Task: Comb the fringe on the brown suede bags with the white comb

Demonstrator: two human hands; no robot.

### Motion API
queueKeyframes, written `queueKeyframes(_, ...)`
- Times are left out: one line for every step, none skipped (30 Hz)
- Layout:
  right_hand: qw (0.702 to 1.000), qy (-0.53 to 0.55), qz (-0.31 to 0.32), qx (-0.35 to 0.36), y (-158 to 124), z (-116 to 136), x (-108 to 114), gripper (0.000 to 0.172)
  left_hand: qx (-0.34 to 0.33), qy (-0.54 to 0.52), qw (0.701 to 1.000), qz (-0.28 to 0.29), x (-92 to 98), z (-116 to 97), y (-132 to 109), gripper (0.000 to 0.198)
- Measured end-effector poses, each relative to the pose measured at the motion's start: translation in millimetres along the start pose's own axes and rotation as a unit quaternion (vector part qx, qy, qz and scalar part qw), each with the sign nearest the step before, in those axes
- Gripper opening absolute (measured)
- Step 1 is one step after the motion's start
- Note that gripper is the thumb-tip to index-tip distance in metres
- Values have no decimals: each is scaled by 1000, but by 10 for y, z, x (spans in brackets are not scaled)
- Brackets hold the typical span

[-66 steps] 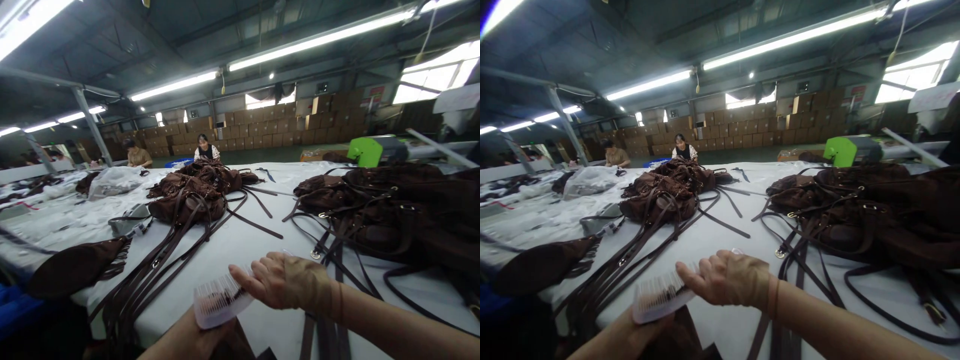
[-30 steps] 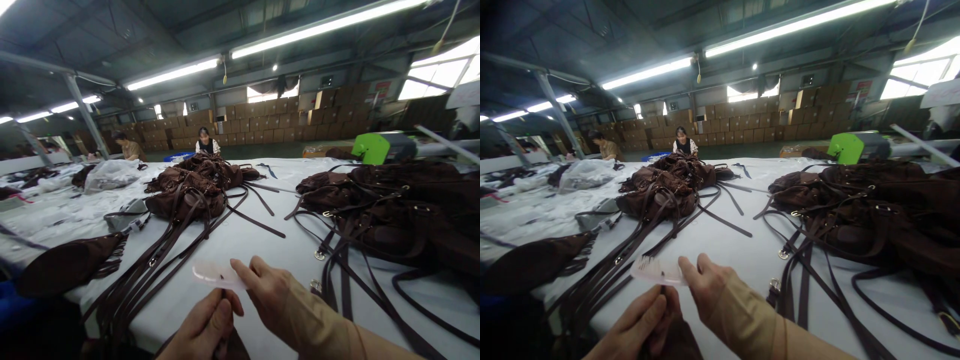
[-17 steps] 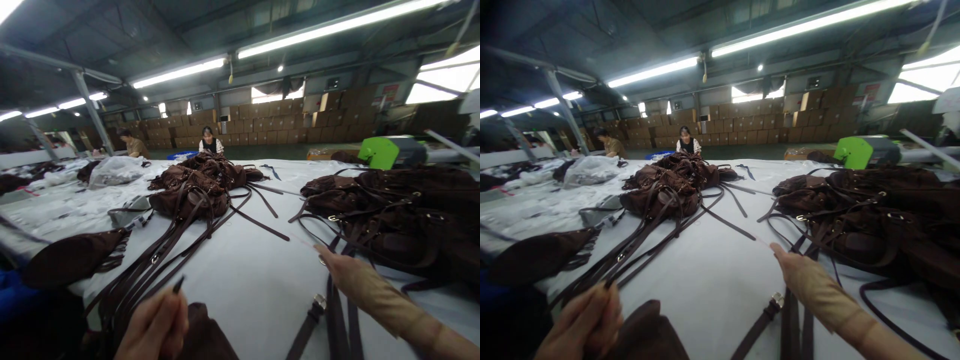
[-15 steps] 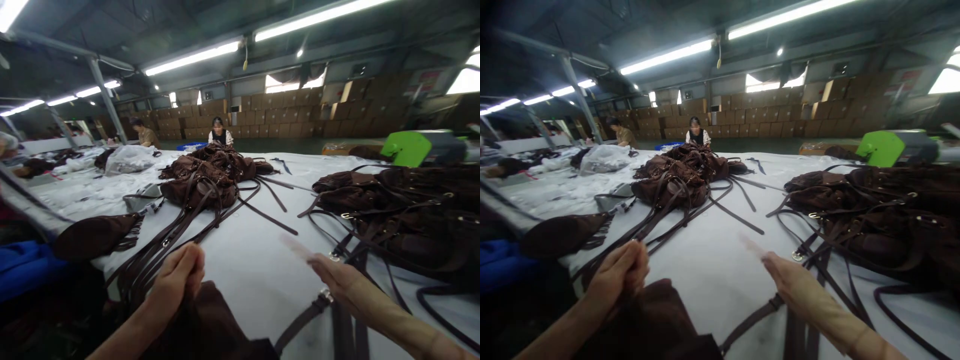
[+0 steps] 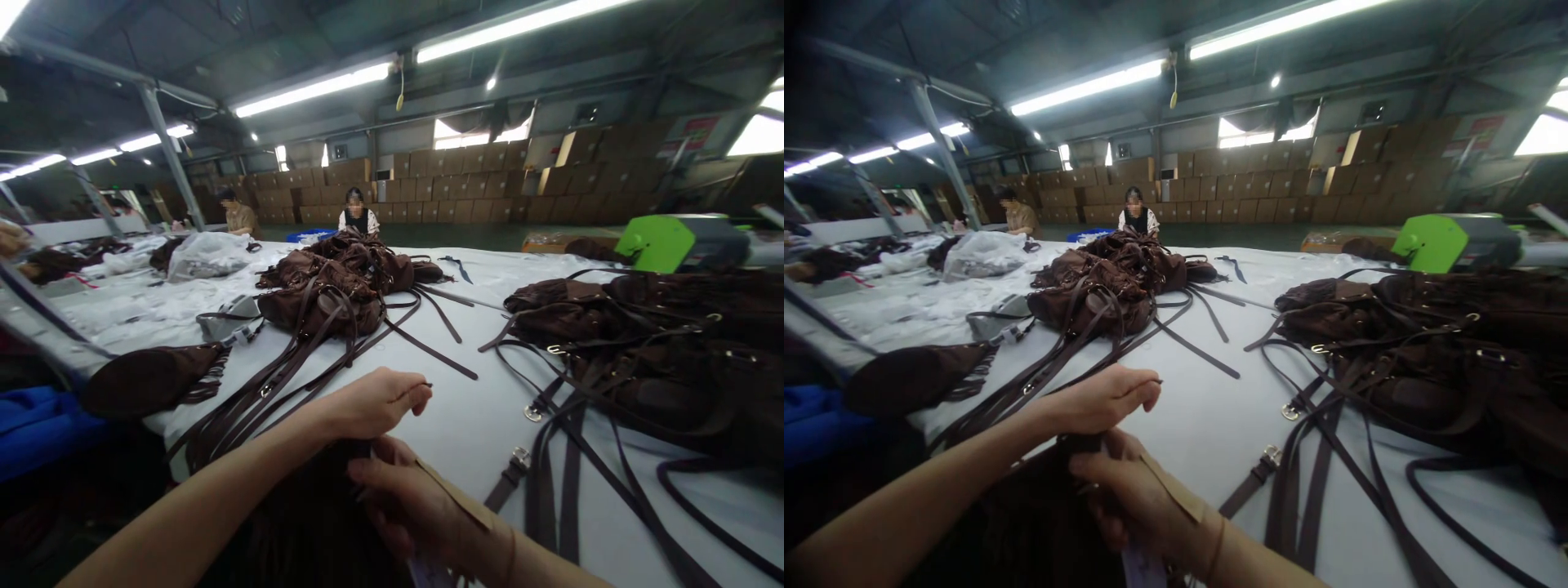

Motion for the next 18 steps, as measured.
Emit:
queueKeyframes(1000,26,-1,-6,-7,-21,-15,41,-1,29,1000,9,16,18,28,34)
queueKeyframes(999,52,-2,-10,-19,-38,-14,40,4,51,999,11,47,40,44,34)
queueKeyframes(996,83,0,-15,-34,-56,-2,37,11,65,998,5,95,63,46,34)
queueKeyframes(994,110,5,-20,-52,-76,16,32,18,70,997,-16,162,83,33,32)
queueKeyframes(991,132,13,-27,-70,-99,40,27,23,66,996,-55,245,103,1,30)
queueKeyframes(988,149,26,-38,-89,-126,61,26,31,50,992,-112,335,128,-56,28)
queueKeyframes(985,161,41,-51,-108,-151,81,33,40,17,983,-178,413,166,-137,31)
queueKeyframes(982,175,48,-59,-126,-166,109,41,51,-38,969,-238,455,221,-239,39)
queueKeyframes(979,191,47,-58,-141,-164,142,45,63,-118,951,-279,443,293,-347,52)
queueKeyframes(976,209,40,-49,-153,-143,178,44,77,-216,929,-289,366,375,-444,63)
queueKeyframes(973,226,30,-32,-164,-104,211,39,90,-319,906,-264,232,445,-520,74)
queueKeyframes(971,239,20,-9,-175,-49,241,33,96,-409,882,-213,62,485,-576,84)
queueKeyframes(969,245,13,16,-187,15,261,30,95,-473,863,-149,-114,491,-620,94)
queueKeyframes(969,244,14,37,-199,83,267,30,90,-507,853,-88,-272,472,-654,102)
queueKeyframes(969,239,19,55,-212,148,262,31,80,-512,854,-39,-399,438,-677,107)
queueKeyframes(969,234,22,72,-225,209,258,34,68,-496,866,-6,-493,396,-686,110)
queueKeyframes(969,229,25,86,-237,261,250,37,59,-467,882,9,-557,354,-682,110)
queueKeyframes(969,224,28,97,-247,303,242,39,56,-433,900,10,-598,315,-666,107)
Point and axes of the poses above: each hand's wrist, its own y-axis towards the middle knuckle, its own x-axis out of the back of the hand, z = x × y, the point moved 5 cm from there along y, towards the middle knuckle, and after that the axes turned 1 degree about -y, right-handed, at the moved point
